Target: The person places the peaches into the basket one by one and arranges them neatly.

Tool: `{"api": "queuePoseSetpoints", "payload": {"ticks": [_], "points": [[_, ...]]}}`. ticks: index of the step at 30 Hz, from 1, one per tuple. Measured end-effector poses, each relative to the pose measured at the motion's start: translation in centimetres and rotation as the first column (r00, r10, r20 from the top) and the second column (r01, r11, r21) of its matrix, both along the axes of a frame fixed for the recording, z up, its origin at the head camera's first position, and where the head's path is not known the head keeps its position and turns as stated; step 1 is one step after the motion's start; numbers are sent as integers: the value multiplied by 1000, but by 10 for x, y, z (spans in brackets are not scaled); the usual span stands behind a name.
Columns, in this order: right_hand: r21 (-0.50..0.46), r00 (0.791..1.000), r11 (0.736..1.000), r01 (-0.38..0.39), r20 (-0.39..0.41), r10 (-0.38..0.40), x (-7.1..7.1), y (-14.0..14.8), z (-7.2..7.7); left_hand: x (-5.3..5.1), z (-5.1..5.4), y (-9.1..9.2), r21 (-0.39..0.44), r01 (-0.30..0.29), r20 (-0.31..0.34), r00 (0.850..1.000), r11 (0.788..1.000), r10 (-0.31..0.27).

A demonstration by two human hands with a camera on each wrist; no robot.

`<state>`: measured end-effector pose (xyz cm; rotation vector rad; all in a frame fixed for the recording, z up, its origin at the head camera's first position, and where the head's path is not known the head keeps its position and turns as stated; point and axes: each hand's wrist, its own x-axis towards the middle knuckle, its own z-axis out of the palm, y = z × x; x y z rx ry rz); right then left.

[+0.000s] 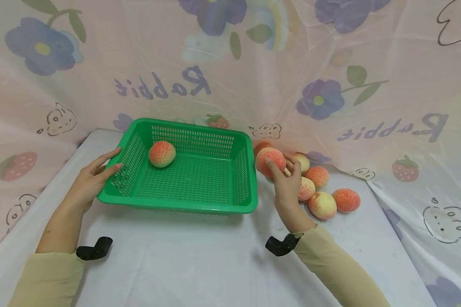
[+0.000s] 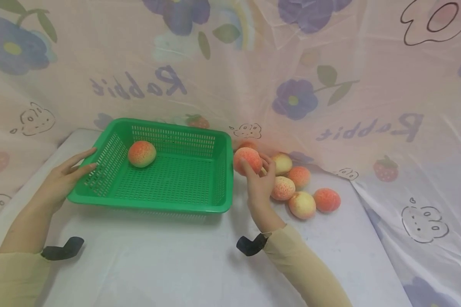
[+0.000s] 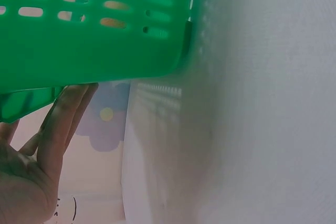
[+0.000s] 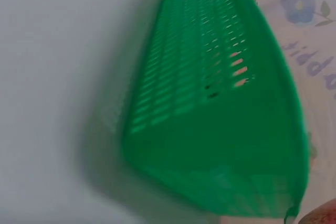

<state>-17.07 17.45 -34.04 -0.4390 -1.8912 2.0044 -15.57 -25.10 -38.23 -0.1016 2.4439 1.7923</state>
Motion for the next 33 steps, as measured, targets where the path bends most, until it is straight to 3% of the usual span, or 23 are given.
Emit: {"api": "queuePoseSetpoints", "payload": {"ticks": [13, 20, 33], "points": [[-4, 998, 998, -55, 12, 55, -5, -19, 30, 0, 0, 1, -3, -5, -10, 1000, 1000, 5], [-110, 994, 988, -110, -5, 110, -14, -36, 34, 2, 2, 2, 1, -3, -7, 1000, 1000, 3], [-120, 987, 979, -163, -14, 163, -28, -69, 39, 2, 3, 4, -5, -31, -12, 999, 1000, 31]]}}
